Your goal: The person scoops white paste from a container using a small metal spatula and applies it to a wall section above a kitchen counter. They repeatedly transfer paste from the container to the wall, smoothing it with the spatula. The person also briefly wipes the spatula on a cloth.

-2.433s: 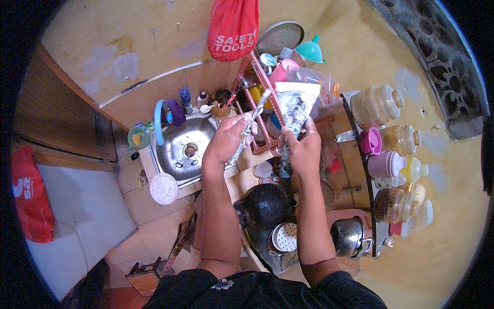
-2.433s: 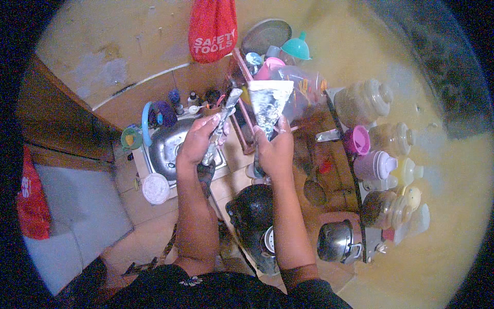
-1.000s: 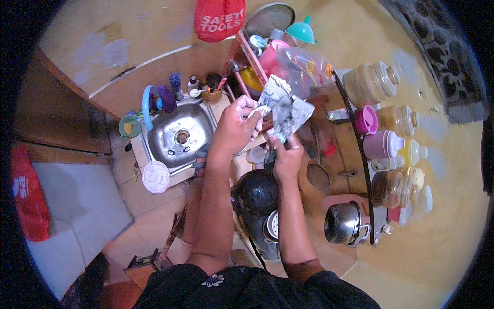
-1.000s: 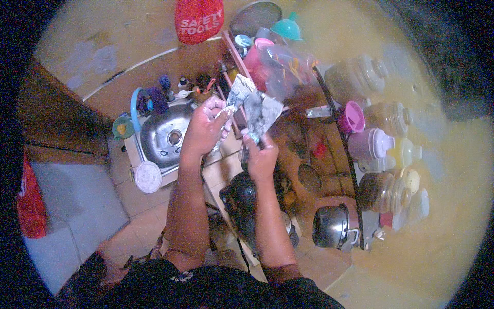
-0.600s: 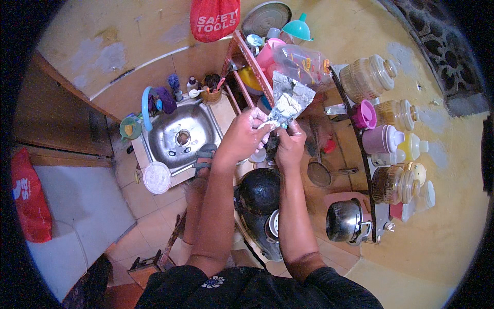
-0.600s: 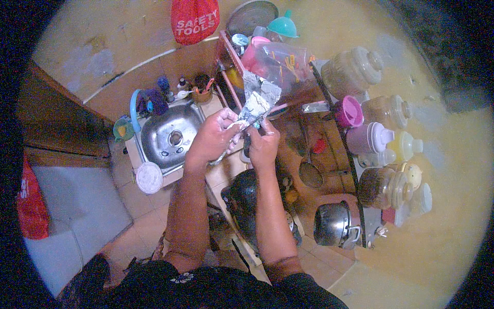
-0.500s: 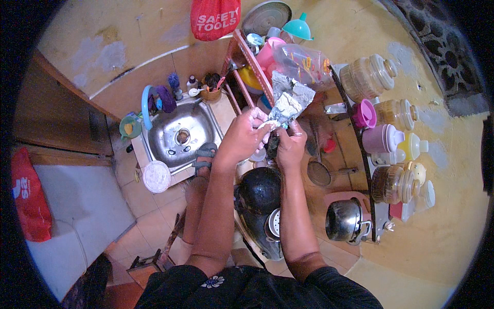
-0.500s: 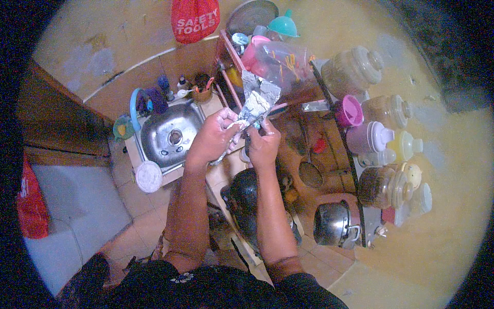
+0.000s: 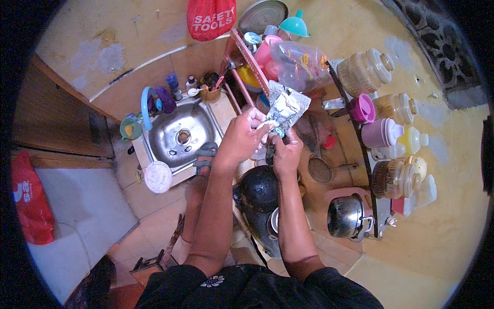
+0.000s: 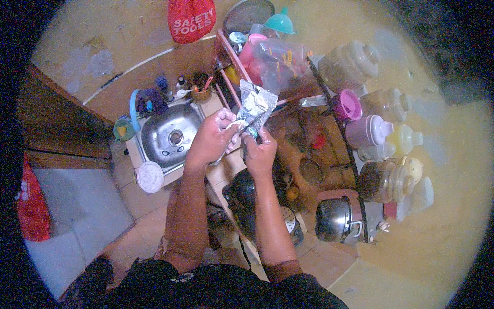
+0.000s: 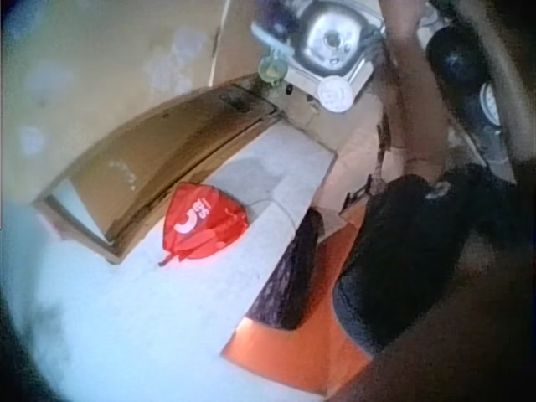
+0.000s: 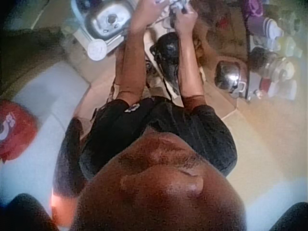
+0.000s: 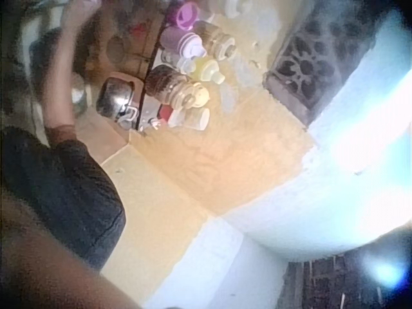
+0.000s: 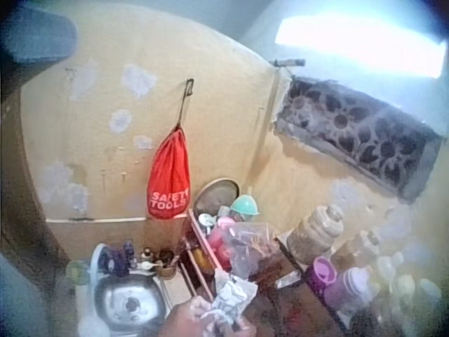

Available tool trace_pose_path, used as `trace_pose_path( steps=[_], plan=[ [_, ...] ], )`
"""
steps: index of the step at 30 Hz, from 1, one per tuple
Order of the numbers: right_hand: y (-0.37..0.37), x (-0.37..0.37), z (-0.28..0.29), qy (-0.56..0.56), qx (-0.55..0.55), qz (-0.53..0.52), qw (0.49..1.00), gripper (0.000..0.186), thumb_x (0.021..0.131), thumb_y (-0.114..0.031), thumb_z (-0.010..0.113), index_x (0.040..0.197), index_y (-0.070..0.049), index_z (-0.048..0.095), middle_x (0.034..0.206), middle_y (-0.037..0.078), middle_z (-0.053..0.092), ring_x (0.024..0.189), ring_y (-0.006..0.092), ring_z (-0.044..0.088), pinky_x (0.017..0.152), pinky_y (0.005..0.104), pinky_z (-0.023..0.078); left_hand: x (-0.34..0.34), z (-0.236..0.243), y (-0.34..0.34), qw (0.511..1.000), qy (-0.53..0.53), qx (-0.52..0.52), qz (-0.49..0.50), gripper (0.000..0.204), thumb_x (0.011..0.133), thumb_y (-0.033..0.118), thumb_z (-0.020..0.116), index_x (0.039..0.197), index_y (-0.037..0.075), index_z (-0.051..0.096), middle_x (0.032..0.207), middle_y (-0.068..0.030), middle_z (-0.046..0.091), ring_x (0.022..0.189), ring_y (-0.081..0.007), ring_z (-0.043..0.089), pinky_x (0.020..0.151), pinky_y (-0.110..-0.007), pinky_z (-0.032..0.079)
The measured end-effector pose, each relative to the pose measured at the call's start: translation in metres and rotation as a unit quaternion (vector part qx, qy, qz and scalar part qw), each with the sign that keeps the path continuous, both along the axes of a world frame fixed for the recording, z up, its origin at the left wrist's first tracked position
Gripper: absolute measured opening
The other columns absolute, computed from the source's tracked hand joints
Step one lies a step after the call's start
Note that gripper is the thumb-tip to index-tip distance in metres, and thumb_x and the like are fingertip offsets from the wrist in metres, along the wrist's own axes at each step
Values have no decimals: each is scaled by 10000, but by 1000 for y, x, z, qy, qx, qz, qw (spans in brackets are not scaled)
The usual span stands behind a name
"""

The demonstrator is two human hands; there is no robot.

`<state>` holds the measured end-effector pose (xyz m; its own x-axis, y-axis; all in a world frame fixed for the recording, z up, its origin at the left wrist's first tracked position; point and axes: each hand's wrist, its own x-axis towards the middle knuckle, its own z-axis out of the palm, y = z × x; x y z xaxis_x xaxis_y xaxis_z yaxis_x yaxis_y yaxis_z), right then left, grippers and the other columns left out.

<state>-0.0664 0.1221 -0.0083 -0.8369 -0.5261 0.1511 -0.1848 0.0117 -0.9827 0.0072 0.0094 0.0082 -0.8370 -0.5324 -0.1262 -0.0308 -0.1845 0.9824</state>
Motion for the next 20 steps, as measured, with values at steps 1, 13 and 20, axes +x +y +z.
trace_pose_path(
  steps=[1,13,20],
  plan=[
    [-1,0,-1,8,-2,1,1000,228,782,-17,592,1005,15,632,860,16,639,749,80,543,697,240,449,0,-2,0,1000,10,3,6,179,850,116,622,919,-16,523,652,-73,604,506,-92,548,440,-258,433],
    [28,-9,-46,-97,58,-4,994,268,774,-24,596,1038,18,606,885,77,651,758,140,585,703,275,475,-8,-12,-6,989,135,25,50,63,844,34,600,850,-4,550,763,-41,605,670,-90,588,589,-242,465],
    [-9,-30,-11,-116,-73,75,988,633,807,-22,609,1339,0,268,1310,159,454,1112,285,526,898,337,469,-18,-13,-5,969,184,143,77,205,809,92,642,976,-28,637,895,-52,654,771,-122,596,702,-241,459]
  ],
)
